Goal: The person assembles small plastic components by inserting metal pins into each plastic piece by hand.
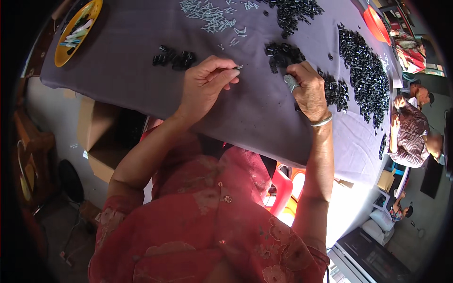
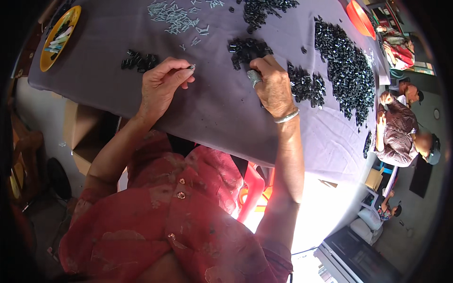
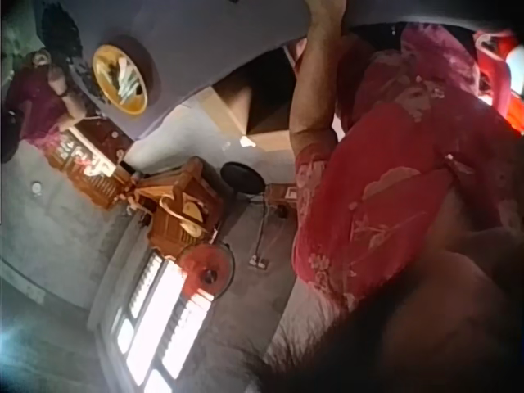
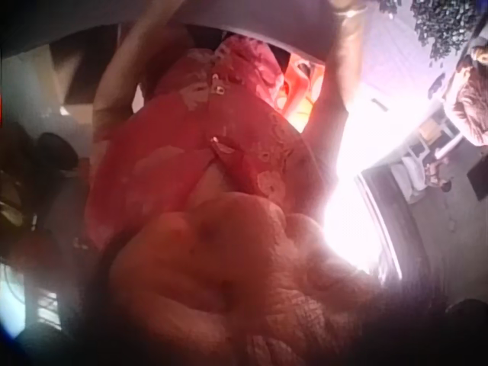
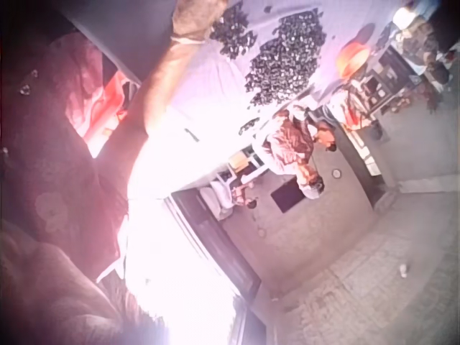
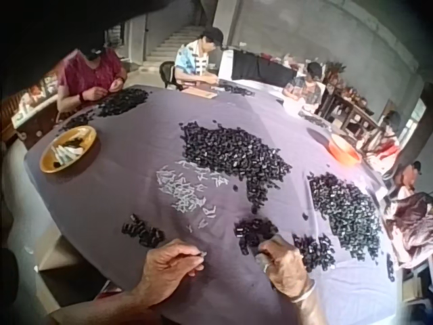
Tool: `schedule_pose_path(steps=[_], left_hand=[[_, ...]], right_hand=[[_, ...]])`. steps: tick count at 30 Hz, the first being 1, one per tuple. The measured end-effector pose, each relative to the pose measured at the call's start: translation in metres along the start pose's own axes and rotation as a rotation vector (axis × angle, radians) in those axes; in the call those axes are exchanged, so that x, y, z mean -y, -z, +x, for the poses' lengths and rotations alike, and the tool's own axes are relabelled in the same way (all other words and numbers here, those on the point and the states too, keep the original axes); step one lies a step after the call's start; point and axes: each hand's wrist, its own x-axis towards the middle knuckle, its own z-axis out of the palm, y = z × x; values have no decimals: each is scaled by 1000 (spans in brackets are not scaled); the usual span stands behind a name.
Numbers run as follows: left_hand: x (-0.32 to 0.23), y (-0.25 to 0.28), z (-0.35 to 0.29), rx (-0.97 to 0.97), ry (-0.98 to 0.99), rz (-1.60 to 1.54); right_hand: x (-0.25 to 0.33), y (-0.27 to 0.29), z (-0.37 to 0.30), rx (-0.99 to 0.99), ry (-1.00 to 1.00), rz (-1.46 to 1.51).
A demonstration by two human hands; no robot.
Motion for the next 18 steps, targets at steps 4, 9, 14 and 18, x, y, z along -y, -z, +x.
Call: schedule_pose_path(steps=[4,9,14,18], left_hand=[[0,0,-1,-10,-2,-35],[1,0,0,-5,22,-111],[1,-2,-1,-8,53,-78],[0,-4,-4,-7,98,-11]], right_hand=[[11,10,6,98,-128,-35],[18,14,7,196,-142,-104],[25,7,1,146,-162,-113],[45,-9,6,77,-235,541]])
